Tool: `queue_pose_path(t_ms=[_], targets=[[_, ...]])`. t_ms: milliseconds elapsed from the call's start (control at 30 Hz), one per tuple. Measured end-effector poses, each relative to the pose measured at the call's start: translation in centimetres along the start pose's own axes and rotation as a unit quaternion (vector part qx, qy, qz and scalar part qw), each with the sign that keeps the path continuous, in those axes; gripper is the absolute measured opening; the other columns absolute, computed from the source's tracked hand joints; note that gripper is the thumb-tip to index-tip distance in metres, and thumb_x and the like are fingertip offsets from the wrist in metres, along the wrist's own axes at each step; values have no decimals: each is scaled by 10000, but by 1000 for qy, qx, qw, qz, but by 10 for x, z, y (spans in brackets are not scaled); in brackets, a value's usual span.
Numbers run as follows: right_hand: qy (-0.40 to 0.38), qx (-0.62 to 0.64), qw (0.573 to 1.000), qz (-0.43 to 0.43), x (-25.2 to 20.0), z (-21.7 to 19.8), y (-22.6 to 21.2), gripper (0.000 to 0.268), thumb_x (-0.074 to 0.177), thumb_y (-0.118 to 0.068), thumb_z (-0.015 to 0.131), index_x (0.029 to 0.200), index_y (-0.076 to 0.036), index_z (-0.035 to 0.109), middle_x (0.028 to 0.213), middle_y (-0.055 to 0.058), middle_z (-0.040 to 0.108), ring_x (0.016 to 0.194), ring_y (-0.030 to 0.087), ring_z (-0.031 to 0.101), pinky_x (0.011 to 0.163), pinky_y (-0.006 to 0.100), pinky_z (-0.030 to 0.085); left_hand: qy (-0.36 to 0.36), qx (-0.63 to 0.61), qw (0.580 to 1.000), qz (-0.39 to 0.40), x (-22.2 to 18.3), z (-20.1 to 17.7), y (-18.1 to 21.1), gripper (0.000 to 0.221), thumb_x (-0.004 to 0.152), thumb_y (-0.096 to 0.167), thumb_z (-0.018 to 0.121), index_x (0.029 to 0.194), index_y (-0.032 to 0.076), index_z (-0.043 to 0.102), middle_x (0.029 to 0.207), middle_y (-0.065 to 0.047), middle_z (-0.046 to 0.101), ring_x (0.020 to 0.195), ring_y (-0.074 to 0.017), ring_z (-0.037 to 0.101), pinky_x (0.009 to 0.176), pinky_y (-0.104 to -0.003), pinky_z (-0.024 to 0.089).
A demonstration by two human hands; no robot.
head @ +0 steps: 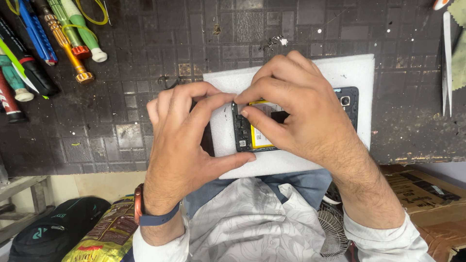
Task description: The person disassembles a smartphone, removes the battery, and uses tweezers to manipulate internal components. The person then reassembles the phone by placing the back cover and securing it.
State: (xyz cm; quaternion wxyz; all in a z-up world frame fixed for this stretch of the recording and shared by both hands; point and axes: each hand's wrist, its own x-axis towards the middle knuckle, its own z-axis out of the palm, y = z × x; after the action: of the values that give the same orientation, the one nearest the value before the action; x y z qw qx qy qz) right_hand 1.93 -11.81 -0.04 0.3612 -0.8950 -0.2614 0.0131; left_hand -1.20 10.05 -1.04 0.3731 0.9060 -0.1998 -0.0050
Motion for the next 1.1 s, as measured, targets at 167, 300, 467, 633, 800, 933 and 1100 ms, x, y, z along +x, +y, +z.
queue_pose_path(t_ms=[167, 300, 467, 633, 800, 933, 1100], targets=[[-5, -23, 1000, -4, 0, 0, 0, 160, 867, -156, 867, 964, -130, 742, 958, 10, 630, 911, 193, 570, 823, 344, 481, 3, -4, 1000, -3, 0, 0, -1, 841, 552, 467, 986, 1256, 134, 668, 1249, -53, 562, 1203, -293, 489, 1041, -481, 326], [-10, -35, 999, -19, 0, -1, 0, 195, 867, -177, 866, 996, -121, 731, 981, 21, 631, 935, 206, 575, 845, 365, 482, 5, -7, 1000, -4, 1, 1, 0, 850, 538, 462, 990, 1253, 133, 667, 1246, -51, 563, 1200, -291, 489, 1038, -477, 328], [-6, -22, 1000, 7, 0, -1, -1, 325, 837, -225, 862, 1088, -91, 705, 1012, 54, 619, 969, 239, 571, 856, 371, 486, 8, -9, 1000, -2, 0, 1, 1, 851, 542, 443, 989, 1266, 133, 666, 1257, -57, 558, 1211, -290, 490, 1046, -477, 331], [2, -19, 1000, -11, -1, -2, -2, 283, 849, -197, 853, 1044, -95, 676, 1013, 49, 620, 1003, 246, 571, 919, 395, 454, 7, -3, 1000, -5, 0, -1, 2, 821, 554, 424, 984, 1251, 128, 665, 1244, -61, 560, 1202, -292, 494, 1035, -480, 333], [15, 48, 999, -14, -4, -11, -1, 232, 866, -168, 834, 999, -92, 660, 941, 15, 670, 971, 214, 595, 924, 378, 427, 21, 6, 1000, 2, 0, 1, 4, 796, 576, 408, 964, 1246, 110, 653, 1247, -74, 556, 1204, -303, 494, 1041, -479, 333], [169, 186, 967, 40, -16, -18, 3, 192, 980, -164, 741, 1059, -46, 613, 998, 28, 648, 872, 109, 571, 801, 246, 445, 34, 23, 999, 26, -3, 2, 5, 795, 623, 445, 938, 1256, 73, 634, 1246, -94, 543, 1220, -308, 494, 1072, -509, 309], [282, 87, 938, 183, -61, -38, 25, 106, 1111, -125, 605, 1134, -28, 639, 1017, 16, 651, 823, 63, 558, 726, 190, 438, 39, 43, 997, 46, -5, 3, 5, 808, 613, 501, 928, 1230, 64, 641, 1228, -96, 552, 1197, -302, 501, 1106, -562, 279]])
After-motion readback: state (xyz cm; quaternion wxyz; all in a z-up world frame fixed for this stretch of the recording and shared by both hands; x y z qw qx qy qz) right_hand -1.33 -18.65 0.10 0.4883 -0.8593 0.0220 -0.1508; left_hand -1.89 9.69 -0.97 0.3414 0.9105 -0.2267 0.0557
